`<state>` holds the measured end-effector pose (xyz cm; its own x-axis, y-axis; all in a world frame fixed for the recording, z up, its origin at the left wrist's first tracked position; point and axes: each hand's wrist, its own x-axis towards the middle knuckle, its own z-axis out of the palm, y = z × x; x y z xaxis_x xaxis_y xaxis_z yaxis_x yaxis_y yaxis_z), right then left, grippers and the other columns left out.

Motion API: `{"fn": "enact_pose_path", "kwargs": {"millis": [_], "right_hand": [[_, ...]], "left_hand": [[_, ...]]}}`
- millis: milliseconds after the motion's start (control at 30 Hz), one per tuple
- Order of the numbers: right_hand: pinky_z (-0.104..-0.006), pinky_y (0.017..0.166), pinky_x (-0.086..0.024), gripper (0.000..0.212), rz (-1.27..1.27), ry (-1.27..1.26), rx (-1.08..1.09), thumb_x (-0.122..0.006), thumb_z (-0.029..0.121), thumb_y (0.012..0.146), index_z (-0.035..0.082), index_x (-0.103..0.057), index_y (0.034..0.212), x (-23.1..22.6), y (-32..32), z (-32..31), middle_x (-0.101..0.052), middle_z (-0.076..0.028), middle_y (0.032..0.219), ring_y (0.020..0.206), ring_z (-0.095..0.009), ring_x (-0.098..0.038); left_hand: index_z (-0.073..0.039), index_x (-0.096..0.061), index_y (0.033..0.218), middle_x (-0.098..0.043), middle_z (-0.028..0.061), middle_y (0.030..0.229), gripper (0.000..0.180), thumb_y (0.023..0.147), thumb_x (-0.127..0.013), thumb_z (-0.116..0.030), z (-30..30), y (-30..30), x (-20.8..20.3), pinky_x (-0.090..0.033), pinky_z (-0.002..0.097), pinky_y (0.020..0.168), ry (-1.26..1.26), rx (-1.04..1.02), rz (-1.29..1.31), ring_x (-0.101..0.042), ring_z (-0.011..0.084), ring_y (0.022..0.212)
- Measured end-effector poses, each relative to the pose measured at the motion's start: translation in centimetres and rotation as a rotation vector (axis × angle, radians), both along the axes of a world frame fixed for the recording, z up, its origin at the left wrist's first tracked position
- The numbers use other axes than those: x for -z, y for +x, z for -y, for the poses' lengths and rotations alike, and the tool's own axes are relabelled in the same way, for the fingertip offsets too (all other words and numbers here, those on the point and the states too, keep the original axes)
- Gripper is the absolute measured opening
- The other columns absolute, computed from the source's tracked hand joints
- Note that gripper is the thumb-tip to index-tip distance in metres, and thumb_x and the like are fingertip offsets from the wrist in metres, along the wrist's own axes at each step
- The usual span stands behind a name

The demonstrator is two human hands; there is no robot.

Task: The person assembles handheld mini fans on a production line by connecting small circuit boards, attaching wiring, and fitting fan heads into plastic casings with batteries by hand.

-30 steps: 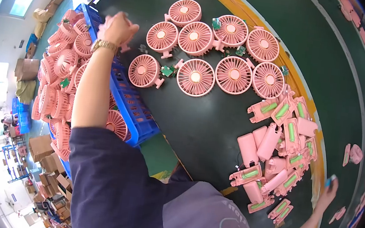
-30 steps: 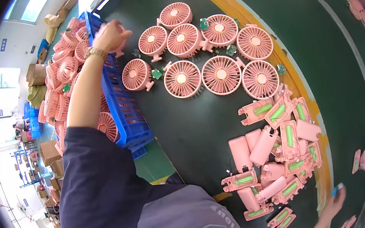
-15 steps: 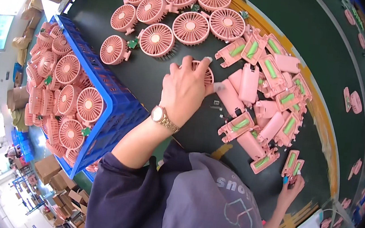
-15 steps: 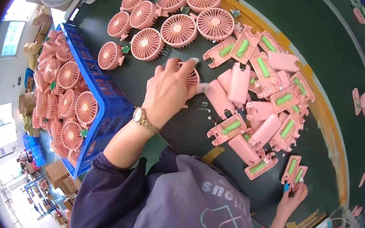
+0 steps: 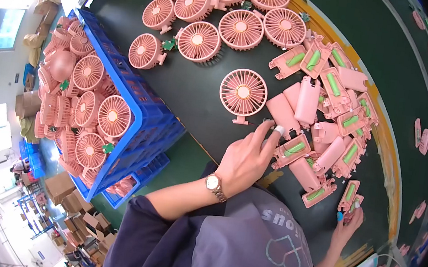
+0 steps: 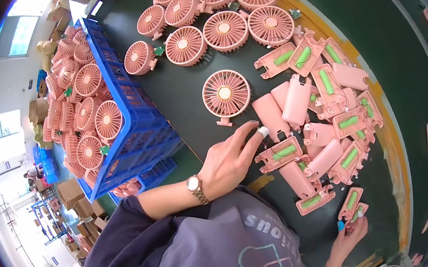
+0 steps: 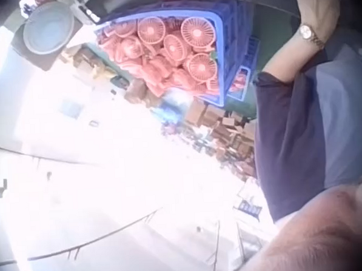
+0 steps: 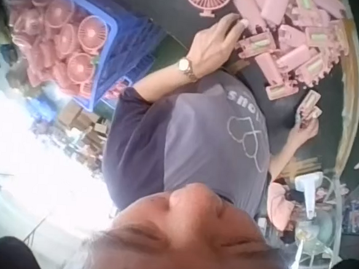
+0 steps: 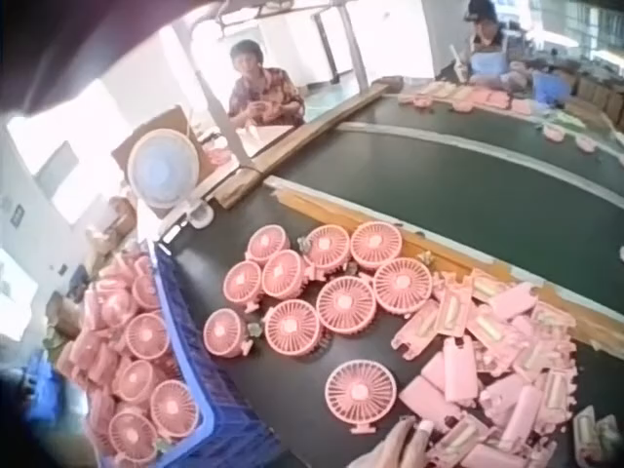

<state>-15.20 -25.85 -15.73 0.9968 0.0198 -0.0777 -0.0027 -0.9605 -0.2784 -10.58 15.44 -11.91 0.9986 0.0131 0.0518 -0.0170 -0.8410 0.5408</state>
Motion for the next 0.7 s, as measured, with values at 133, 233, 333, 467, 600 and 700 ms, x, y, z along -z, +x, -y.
{"fn": "enact_pose_path", "kwargs": {"millis": [133,233,333,467,600,700], "right_hand": [[-0.0337,0.095,-0.041,0.051,-0.015,0.393,0.224,-0.065,0.009,0.088,0.000,-0.044,0.134,1.3,-0.9,1.4,-0.044,-0.013,0.121,0.112,-0.025,-0.049],[-0.0327,0.091,-0.043,0.051,-0.008,0.357,0.364,-0.065,0.011,0.089,0.000,-0.044,0.133,1.0,-1.9,1.5,-0.047,-0.012,0.114,0.106,-0.020,-0.051],[-0.0332,0.090,-0.043,0.053,-0.080,0.285,0.587,-0.066,0.015,0.089,0.000,-0.041,0.134,0.8,-2.1,1.8,-0.048,-0.012,0.111,0.103,-0.019,-0.052],[-0.0330,0.083,-0.047,0.055,-0.225,0.171,0.714,-0.063,0.021,0.092,0.000,-0.038,0.136,-0.5,-1.0,1.0,-0.047,-0.016,0.118,0.096,-0.020,-0.056],[-0.0316,0.073,-0.049,0.056,0.295,-0.384,0.070,-0.060,0.024,0.093,0.000,-0.037,0.138,0.4,-0.9,2.6,-0.042,-0.018,0.125,0.084,-0.019,-0.059],[-0.0296,0.062,-0.049,0.055,0.265,-0.345,-0.205,-0.058,0.021,0.095,0.000,-0.035,0.140,0.7,-0.6,2.9,-0.037,-0.018,0.130,0.074,-0.016,-0.059]], "left_hand": [[-0.001,-0.056,0.113,-0.058,0.0115,0.113,0.037,0.076,-0.059,-0.001,-0.9,1.0,1.3,-0.054,0.0326,0.064,0.023,-0.010,0.047,-0.065,0.0233,0.081],[-0.002,-0.058,0.107,-0.061,0.0063,0.098,0.032,0.076,-0.060,-0.003,-1.6,1.2,2.0,-0.052,0.0311,0.061,0.058,0.000,0.086,-0.064,0.0203,0.076],[-0.002,-0.058,0.107,-0.060,0.0077,0.101,0.031,0.076,-0.060,-0.003,-2.0,1.4,1.9,-0.052,0.0316,0.063,0.034,0.028,0.044,-0.064,0.0205,0.077],[-0.002,-0.058,0.107,-0.057,0.0100,0.103,0.031,0.077,-0.059,-0.003,-2.2,1.4,1.9,-0.053,0.0326,0.064,0.026,0.058,0.012,-0.063,0.0212,0.078],[0.000,-0.056,0.109,-0.052,0.0134,0.104,0.031,0.078,-0.057,-0.002,-2.8,1.4,1.6,-0.054,0.0343,0.066,-0.033,0.116,-0.083,-0.063,0.0238,0.080],[0.001,-0.055,0.109,-0.051,0.0143,0.103,0.031,0.078,-0.056,-0.002,-3.0,1.2,1.5,-0.054,0.0348,0.067,-0.060,0.123,-0.104,-0.064,0.0257,0.081]]}}
